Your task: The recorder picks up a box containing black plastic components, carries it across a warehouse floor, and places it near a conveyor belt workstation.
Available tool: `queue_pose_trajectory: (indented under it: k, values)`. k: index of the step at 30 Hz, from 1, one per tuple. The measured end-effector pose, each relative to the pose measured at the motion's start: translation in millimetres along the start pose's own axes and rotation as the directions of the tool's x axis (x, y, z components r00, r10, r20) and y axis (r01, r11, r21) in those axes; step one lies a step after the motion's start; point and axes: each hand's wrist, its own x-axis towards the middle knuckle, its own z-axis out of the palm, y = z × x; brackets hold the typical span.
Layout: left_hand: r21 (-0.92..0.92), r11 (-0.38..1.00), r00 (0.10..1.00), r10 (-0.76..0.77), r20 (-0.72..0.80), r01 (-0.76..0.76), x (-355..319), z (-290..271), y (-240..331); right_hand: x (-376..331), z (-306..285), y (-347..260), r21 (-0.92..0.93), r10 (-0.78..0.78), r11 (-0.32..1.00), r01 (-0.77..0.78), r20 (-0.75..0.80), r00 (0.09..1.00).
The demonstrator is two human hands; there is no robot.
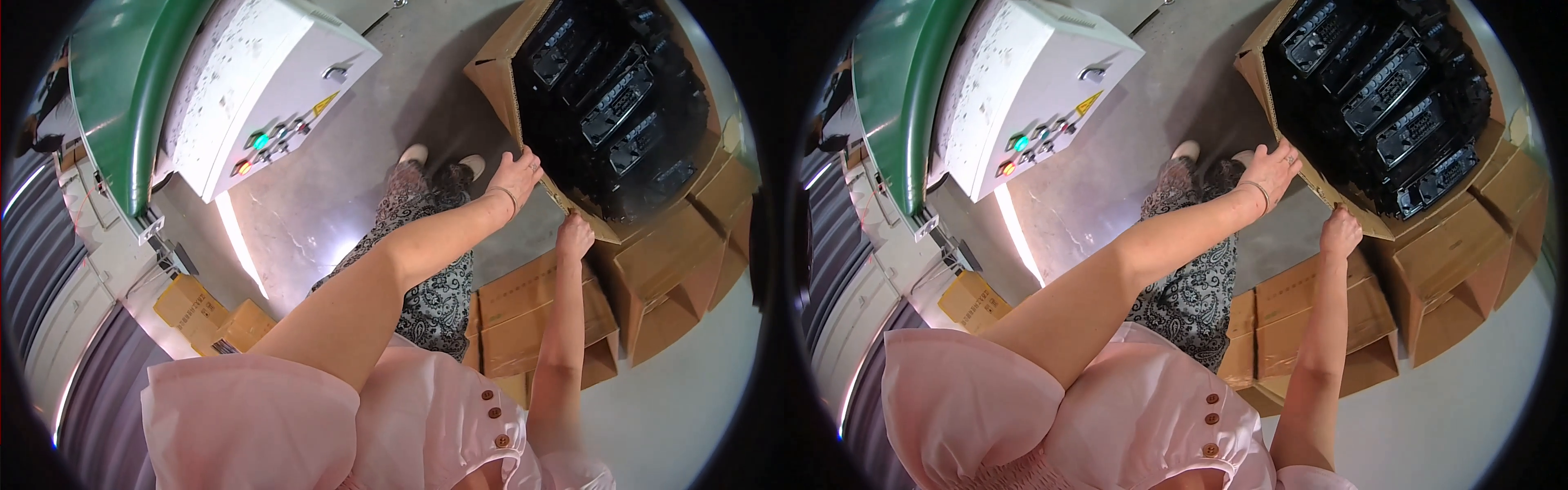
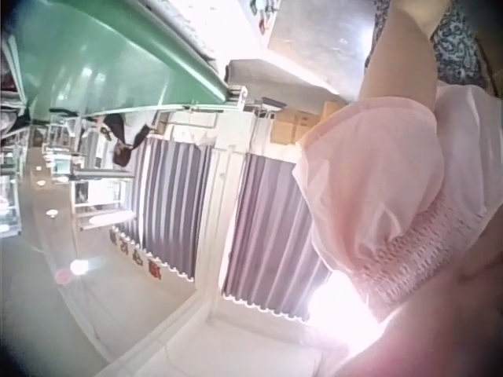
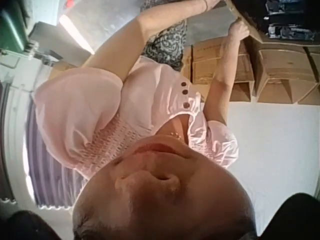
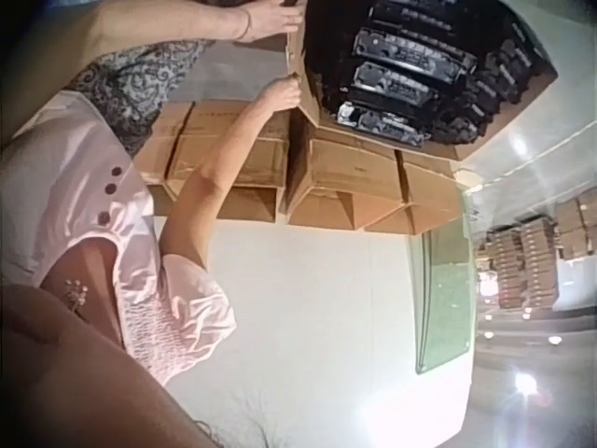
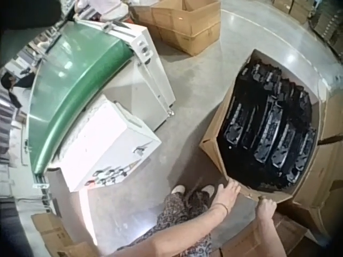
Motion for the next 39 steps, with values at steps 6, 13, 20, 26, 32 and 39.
queue_pose_trajectory:
  k: [6,13,20,26,32,39]
  values:
    - [-0.013,0.997,0.997,0.074,-0.001,-0.074,-97.3,45.0,-8.2,-100.1,22.4,-56.6,0.025,0.082,0.996,-0.083,0.035,0.996]
    - [0.004,0.993,0.992,0.115,-0.042,-0.115,-194.7,76.2,-31.2,-194.7,31.5,-125.3,0.042,0.128,0.991,-0.131,0.066,0.990]
    - [-0.013,0.993,0.993,0.116,-0.025,-0.116,-286.1,115.8,-62.4,-276.8,49.6,-205.7,0.074,0.175,0.982,-0.175,0.010,0.985]
    - [-0.120,0.977,0.982,0.168,-0.084,-0.178,-364.9,164.5,-70.1,-354.0,66.5,-256.5,0.030,0.206,0.977,-0.212,0.141,0.968]
    - [0.012,0.962,0.962,0.273,0.000,-0.273,-476.6,199.6,-111.1,-453.5,87.7,-350.3,0.042,0.261,0.961,-0.273,0.184,0.948]
    - [0.096,0.937,0.942,0.330,0.067,-0.335,-596.1,237.2,-173.7,-553.2,83.3,-473.5,0.019,0.312,0.944,-0.329,0.273,0.910]
